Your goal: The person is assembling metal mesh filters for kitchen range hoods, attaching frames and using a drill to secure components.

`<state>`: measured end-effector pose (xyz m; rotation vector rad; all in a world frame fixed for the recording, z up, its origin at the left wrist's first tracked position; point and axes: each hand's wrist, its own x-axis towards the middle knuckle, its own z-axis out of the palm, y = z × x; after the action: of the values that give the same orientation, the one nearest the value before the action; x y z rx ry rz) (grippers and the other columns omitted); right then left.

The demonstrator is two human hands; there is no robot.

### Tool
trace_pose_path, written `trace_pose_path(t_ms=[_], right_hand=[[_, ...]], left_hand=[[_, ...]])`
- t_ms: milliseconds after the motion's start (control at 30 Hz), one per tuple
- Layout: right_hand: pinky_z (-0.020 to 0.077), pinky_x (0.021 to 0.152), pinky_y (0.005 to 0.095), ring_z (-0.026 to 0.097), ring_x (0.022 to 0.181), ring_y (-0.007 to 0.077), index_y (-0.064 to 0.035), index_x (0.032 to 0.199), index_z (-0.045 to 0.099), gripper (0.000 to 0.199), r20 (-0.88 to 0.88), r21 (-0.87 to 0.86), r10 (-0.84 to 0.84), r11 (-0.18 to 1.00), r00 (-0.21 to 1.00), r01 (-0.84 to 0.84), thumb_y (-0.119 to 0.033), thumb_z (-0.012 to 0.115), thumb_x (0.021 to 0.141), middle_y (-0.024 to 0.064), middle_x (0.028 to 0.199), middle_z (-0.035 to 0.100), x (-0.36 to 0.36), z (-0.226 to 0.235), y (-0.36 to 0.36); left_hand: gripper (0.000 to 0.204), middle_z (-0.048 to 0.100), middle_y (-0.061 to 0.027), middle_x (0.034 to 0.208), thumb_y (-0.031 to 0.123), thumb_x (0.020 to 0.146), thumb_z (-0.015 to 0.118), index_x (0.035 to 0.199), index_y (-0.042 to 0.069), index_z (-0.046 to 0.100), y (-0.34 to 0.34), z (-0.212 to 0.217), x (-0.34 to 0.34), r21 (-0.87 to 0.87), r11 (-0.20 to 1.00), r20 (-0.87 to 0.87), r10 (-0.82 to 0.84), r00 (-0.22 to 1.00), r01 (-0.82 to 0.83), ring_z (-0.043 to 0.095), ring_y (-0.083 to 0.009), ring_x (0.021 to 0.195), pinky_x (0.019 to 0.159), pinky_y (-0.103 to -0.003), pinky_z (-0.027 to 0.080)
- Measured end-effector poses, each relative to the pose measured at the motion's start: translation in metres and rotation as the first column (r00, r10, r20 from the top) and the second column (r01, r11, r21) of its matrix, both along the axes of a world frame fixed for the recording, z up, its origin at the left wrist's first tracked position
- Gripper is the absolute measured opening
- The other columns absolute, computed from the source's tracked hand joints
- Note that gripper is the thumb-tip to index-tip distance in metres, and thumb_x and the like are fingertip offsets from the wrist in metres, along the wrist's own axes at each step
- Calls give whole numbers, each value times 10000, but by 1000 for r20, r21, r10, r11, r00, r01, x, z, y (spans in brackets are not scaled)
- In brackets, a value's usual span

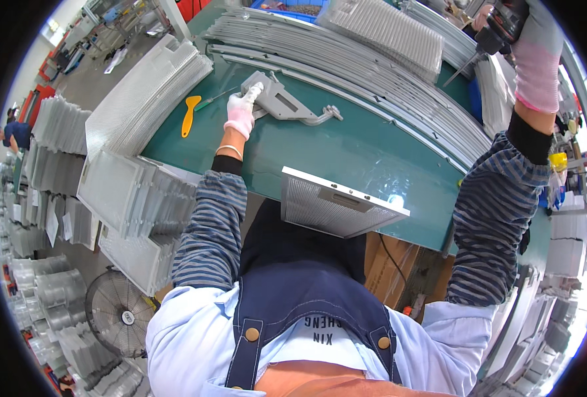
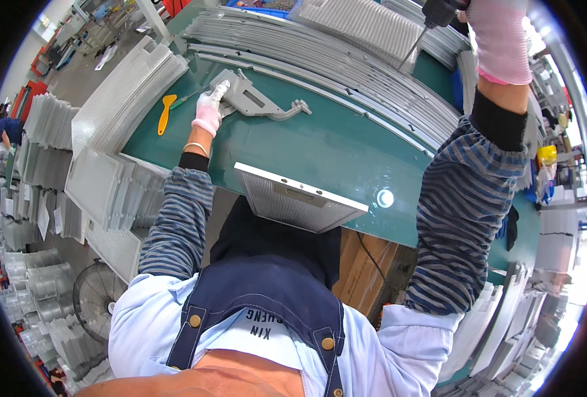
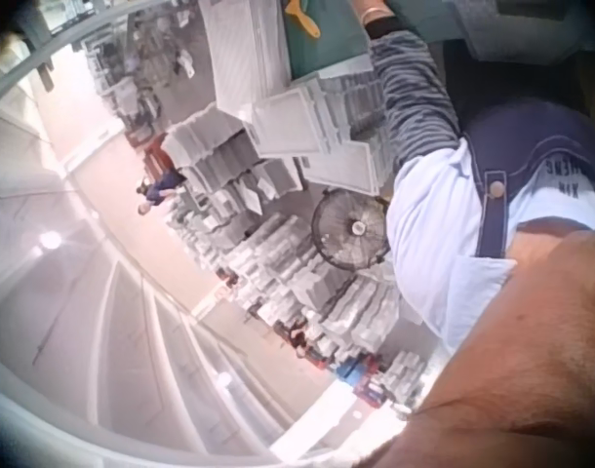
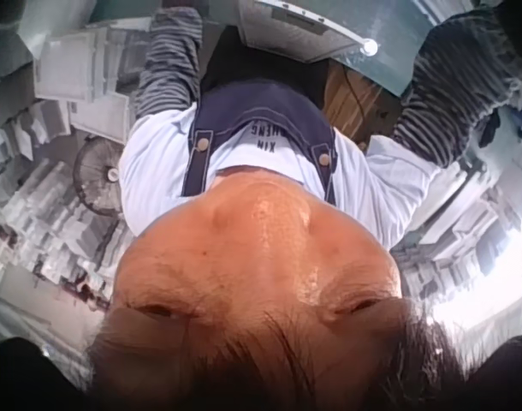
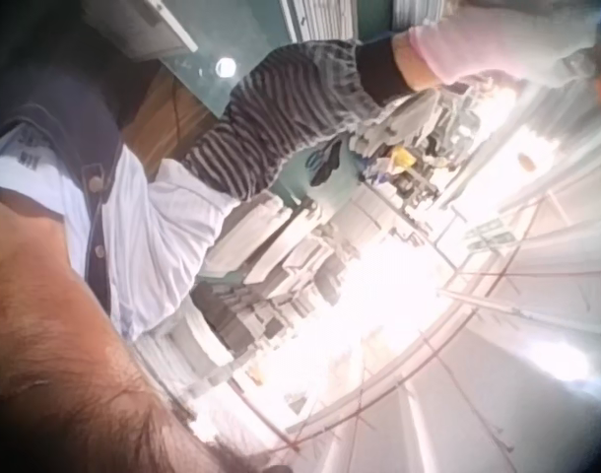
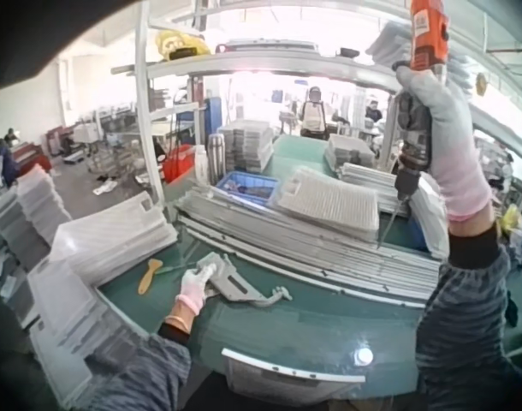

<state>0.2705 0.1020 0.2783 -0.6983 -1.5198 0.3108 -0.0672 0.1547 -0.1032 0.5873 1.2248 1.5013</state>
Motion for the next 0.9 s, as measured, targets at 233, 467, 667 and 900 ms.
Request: trace_pose_path(t_ms=[233, 467, 667, 900], right_hand=[[378, 448, 184, 488, 493, 35, -94, 886, 590, 181, -69, -70, 35, 997, 997, -40, -262, 655, 883, -43, 651, 550, -2, 3, -4], [400, 506, 192, 511, 543, 46, -74, 926, 622, 178, -86, -53, 74, 995, 994, -79, -242, 652, 878, -41, 681, 559, 1, 4, 0], [433, 543, 218, 543, 583, 74, -42, 974, 628, 224, -114, -42, 153, 986, 982, -159, -239, 670, 877, -10, 715, 572, 2, 7, -6], [441, 512, 227, 575, 573, 88, -41, 950, 620, 180, -214, -156, 249, 946, 944, -285, -204, 660, 885, 7, 689, 594, -10, 8, -15]], left_hand=[[594, 577, -94, 1139, 127, 818, 770, 1280, 3, 417, 0, 33, 18, 257, 961, 14, -108, 994, 101, 632, -199, 1009, 793, -391, 594], [549, 574, -93, 1220, 50, 835, 719, 1313, 0, 456, 5, 85, 32, 500, 800, -55, -352, 935, 330, 590, -197, 1105, 922, -370, 525], [604, 569, -108, 1277, 27, 832, 687, 1377, -11, 429, 6, 137, 61, 661, 609, -55, -543, 838, 439, 570, -209, 1142, 1036, -365, 424], [393, 653, -145, 1175, 158, 937, 533, 1286, -22, 533, 5, 211, 81, 740, 476, -196, -524, 829, 475, 657, -232, 1022, 909, -368, 527]])
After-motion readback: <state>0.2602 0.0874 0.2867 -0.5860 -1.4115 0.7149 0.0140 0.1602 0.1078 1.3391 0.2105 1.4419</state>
